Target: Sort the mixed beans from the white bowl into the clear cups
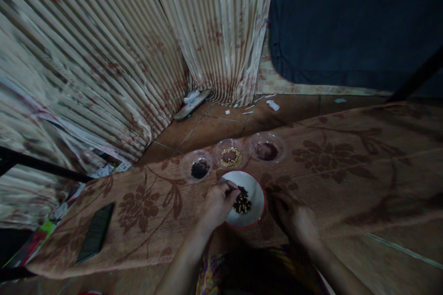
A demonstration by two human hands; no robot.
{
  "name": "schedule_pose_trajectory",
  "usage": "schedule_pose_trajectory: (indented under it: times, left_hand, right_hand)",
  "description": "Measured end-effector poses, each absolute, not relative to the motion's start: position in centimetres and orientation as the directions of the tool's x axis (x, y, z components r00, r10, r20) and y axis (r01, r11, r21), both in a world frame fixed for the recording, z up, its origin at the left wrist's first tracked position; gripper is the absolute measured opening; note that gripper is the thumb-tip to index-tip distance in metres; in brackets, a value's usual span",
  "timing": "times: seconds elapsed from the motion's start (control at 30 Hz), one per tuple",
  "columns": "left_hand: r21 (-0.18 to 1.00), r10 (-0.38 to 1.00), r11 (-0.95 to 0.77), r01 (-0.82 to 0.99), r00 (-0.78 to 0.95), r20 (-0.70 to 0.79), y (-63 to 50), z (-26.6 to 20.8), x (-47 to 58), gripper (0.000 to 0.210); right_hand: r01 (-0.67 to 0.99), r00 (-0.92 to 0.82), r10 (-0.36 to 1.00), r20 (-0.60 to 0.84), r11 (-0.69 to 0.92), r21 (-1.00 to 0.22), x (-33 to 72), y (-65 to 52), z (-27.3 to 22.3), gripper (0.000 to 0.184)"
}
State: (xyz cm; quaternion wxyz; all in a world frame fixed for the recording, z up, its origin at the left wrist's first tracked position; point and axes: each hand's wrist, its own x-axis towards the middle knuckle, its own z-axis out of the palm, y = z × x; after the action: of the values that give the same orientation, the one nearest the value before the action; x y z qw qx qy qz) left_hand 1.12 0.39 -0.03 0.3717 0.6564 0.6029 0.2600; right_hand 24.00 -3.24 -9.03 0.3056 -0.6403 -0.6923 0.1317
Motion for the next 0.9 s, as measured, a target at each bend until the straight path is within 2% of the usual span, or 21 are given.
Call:
schedule_pose_trajectory:
  times: [0.47, 0.9]
  left_hand:
    - [0.83, 0.987, -0.008, 0.558, 0.138, -0.083, 0.4, -1.0, 1.1, 0.014]
    - [0.895, 0.986, 0.073, 0.44, 0.102, -0.131, 0.6, -1.3, 1.2, 0.013]
  right_hand:
    - [0.814, 0.016, 0.975, 0.219, 0.115, -0.569, 23.9, -3.3, -9.0, 0.029]
    - [0.812, 0.017, 0.973, 0.23, 0.121, -0.571, 23.9, -3.2, -9.2, 0.028]
